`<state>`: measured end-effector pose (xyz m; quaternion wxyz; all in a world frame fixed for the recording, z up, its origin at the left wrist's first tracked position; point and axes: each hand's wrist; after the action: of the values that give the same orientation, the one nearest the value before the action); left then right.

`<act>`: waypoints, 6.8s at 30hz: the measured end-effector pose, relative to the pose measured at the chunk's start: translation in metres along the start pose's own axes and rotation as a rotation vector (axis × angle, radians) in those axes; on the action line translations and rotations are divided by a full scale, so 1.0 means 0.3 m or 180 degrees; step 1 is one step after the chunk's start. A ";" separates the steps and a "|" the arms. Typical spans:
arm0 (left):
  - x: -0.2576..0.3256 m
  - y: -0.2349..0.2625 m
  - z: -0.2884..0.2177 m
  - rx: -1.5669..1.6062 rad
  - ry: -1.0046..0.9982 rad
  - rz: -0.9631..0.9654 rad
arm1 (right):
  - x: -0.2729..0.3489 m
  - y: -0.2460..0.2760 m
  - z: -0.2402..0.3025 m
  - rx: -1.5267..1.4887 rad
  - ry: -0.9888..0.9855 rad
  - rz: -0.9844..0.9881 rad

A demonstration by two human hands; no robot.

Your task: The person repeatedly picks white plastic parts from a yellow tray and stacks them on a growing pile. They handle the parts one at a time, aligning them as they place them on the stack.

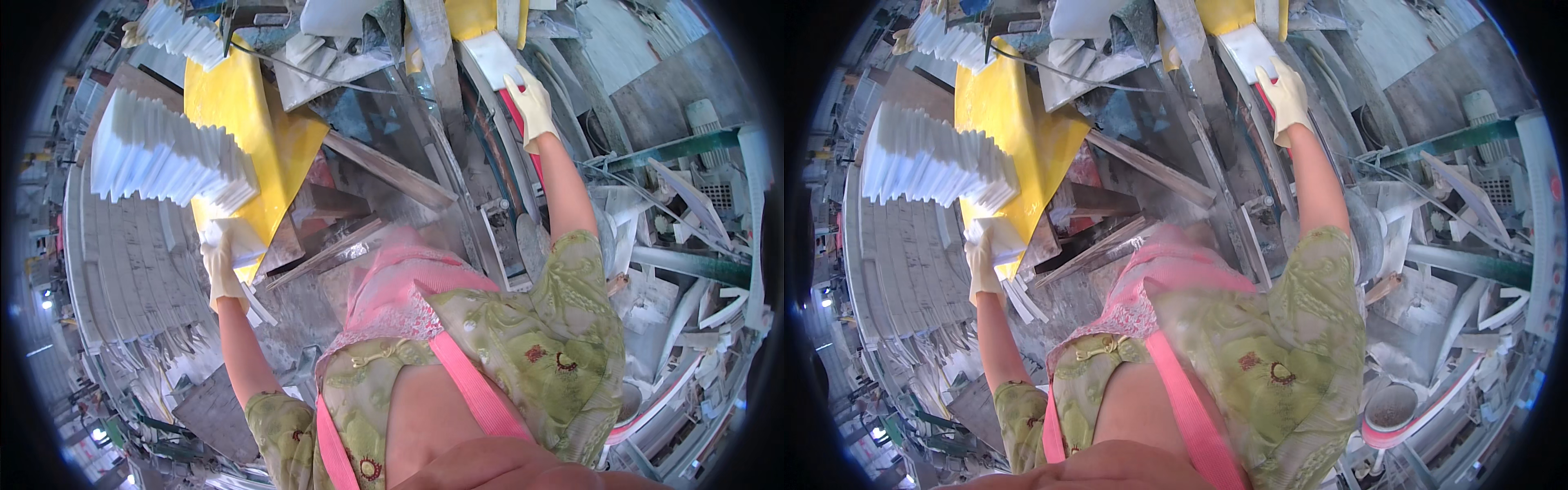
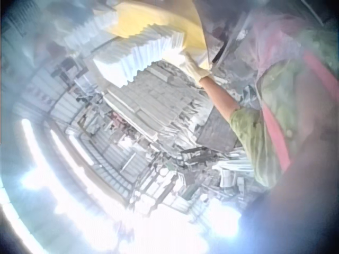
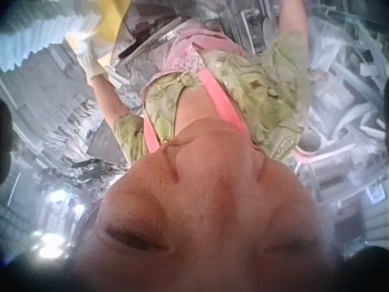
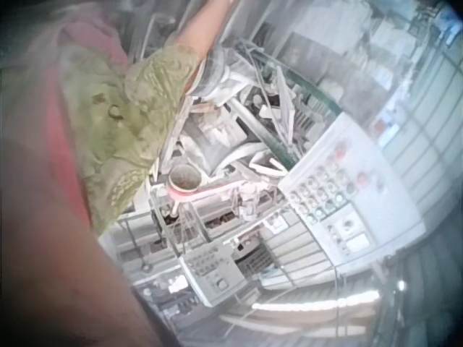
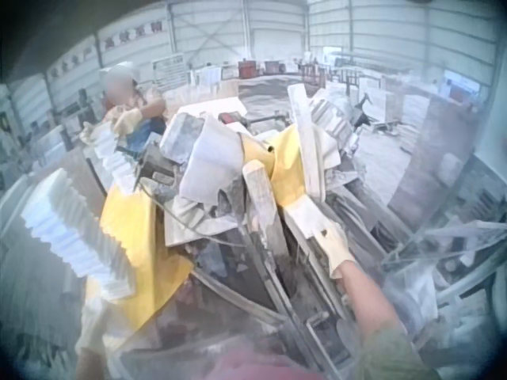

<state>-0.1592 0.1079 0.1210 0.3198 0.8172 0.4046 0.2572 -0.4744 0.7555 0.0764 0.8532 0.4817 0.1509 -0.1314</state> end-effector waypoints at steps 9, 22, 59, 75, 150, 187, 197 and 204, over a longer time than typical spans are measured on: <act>-0.039 0.009 0.089 0.0218 0.0142 -0.0095 | -0.340 -0.233 0.103 0.1273 -0.0652 0.0341; 0.028 0.000 0.043 0.0343 0.0101 -0.0126 | -0.338 -0.289 0.058 0.0951 -0.0134 -0.0245; 0.062 0.001 -0.034 0.1071 -0.0201 0.0442 | 0.588 0.268 -0.080 0.2795 0.0922 0.0814; 0.019 -0.004 0.000 0.1022 -0.0034 0.0229 | 0.286 0.285 -0.058 0.1936 0.1838 0.1047; 0.100 0.019 0.010 0.0927 0.0072 0.0121 | -0.342 -0.342 0.087 0.1380 -0.0076 -0.0438; 0.126 0.006 -0.030 0.1125 0.0013 0.0109 | -0.238 -0.225 0.028 0.1439 0.0513 0.0544; 0.063 -0.004 0.027 0.1281 -0.0203 0.0108 | -0.165 -0.069 0.054 0.1237 0.0636 0.1066; 0.129 -0.012 -0.055 0.0994 -0.0174 -0.0043 | 0.153 0.147 -0.017 0.1311 0.0863 0.1204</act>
<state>-0.1512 0.1468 0.1355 0.2015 0.8610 0.4363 0.1667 -0.4166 0.7785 0.0908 0.7190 0.6772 0.1413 0.0674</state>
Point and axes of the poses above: each hand's wrist, its own x-axis away from the middle knuckle, its own y-axis out of the back of the hand, z = x × y, and after that the axes turned 2 degrees about x, right-handed
